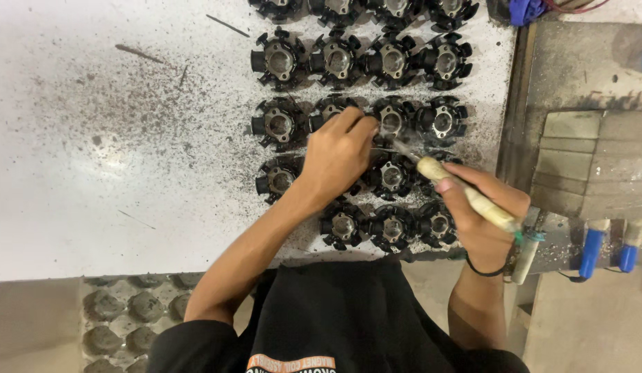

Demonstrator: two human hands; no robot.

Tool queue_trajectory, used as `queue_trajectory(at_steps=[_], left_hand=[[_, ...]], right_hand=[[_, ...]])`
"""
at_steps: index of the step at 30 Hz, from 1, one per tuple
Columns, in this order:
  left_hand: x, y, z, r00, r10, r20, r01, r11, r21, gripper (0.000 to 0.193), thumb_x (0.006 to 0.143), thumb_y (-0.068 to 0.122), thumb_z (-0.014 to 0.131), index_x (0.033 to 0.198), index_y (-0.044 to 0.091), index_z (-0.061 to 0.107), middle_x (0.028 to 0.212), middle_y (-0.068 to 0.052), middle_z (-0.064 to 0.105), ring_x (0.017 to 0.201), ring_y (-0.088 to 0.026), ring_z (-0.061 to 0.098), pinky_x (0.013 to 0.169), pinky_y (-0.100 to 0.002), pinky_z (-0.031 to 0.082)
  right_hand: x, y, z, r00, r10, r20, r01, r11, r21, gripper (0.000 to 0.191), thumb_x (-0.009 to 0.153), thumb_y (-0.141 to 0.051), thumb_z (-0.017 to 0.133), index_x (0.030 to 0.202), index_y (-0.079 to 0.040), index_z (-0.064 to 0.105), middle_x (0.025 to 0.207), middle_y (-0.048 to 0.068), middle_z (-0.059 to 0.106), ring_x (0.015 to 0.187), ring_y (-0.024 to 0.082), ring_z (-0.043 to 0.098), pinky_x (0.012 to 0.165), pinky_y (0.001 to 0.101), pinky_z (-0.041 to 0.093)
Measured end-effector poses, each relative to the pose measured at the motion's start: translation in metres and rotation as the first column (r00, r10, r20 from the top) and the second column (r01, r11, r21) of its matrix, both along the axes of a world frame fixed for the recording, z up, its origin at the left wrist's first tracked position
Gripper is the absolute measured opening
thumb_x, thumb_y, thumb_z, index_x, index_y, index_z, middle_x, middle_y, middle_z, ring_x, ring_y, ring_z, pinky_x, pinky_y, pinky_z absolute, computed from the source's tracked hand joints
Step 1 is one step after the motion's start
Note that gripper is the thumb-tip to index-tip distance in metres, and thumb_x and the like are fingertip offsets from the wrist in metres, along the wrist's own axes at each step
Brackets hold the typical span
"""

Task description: The person arranges black rotor components in rows on a workbench, then uses a soldering iron to solder each rotor's center hub one at a time, producing smoke as they work. Near the end they connect red test leads from a digital testing machine to the soldered rotors.

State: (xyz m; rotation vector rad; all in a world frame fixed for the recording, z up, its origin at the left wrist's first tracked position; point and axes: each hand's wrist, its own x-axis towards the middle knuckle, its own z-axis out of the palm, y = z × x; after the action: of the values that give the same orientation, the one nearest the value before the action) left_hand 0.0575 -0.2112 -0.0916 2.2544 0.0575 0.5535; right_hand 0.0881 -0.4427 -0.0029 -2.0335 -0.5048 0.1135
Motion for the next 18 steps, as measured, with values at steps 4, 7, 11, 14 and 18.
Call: queue_trajectory(at_steps=[4, 7, 11, 14, 18], left_hand=[[-0.028, 0.004, 0.014, 0.998, 0.065, -0.005, -0.065, 0.996, 0.064, 0.015, 0.094, 0.001, 0.074, 0.108, 0.004, 0.069, 0.098, -0.004, 0.063, 0.081, -0.025, 0.065, 0.064, -0.038, 0.055], [-0.052, -0.004, 0.019, 1.0, -0.025, -0.014, 0.026, 0.991, 0.133, 0.027, 0.082, -0.001, 0.07, 0.109, 0.004, 0.07, 0.107, -0.009, 0.063, 0.085, -0.026, 0.068, 0.062, -0.034, 0.057], [-0.069, -0.018, 0.013, 0.982, -0.109, -0.155, 0.123, 0.989, 0.085, 0.032, 0.08, 0.0, 0.071, 0.112, 0.005, 0.075, 0.099, -0.008, 0.063, 0.081, -0.022, 0.067, 0.058, -0.035, 0.055], [-0.071, -0.026, 0.005, 0.985, -0.129, -0.117, 0.139, 0.986, 0.089, 0.033, 0.078, 0.001, 0.071, 0.111, 0.003, 0.075, 0.1, -0.007, 0.063, 0.084, -0.023, 0.066, 0.061, -0.035, 0.056], [-0.068, -0.03, -0.002, 0.985, -0.138, -0.102, 0.148, 0.984, 0.097, 0.033, 0.075, 0.001, 0.07, 0.108, 0.003, 0.074, 0.1, -0.007, 0.064, 0.085, -0.024, 0.066, 0.064, -0.035, 0.057]], right_hand=[[-0.024, -0.025, -0.037, 0.976, -0.179, -0.121, 0.207, 0.934, 0.291, 0.024, 0.102, -0.01, 0.073, 0.116, 0.008, 0.07, 0.105, 0.019, 0.074, 0.082, 0.021, 0.076, 0.074, 0.0254, 0.063], [-0.054, -0.045, -0.056, 0.984, -0.157, -0.08, 0.171, 0.964, 0.204, 0.025, 0.095, -0.009, 0.069, 0.112, 0.009, 0.07, 0.1, 0.02, 0.075, 0.083, 0.022, 0.076, 0.074, 0.0277, 0.062], [-0.08, -0.064, -0.064, 0.988, -0.149, 0.042, 0.14, 0.975, 0.174, 0.026, 0.091, -0.007, 0.073, 0.11, 0.01, 0.069, 0.103, 0.022, 0.073, 0.083, 0.024, 0.072, 0.076, 0.0279, 0.057], [-0.087, -0.071, -0.063, 0.991, -0.132, 0.037, 0.125, 0.979, 0.162, 0.024, 0.092, -0.006, 0.074, 0.109, 0.01, 0.068, 0.103, 0.023, 0.073, 0.088, 0.027, 0.073, 0.083, 0.0306, 0.058], [-0.086, -0.074, -0.058, 0.993, -0.109, 0.047, 0.102, 0.987, 0.123, 0.025, 0.091, -0.007, 0.074, 0.109, 0.01, 0.068, 0.103, 0.023, 0.073, 0.087, 0.027, 0.073, 0.083, 0.03, 0.058]])
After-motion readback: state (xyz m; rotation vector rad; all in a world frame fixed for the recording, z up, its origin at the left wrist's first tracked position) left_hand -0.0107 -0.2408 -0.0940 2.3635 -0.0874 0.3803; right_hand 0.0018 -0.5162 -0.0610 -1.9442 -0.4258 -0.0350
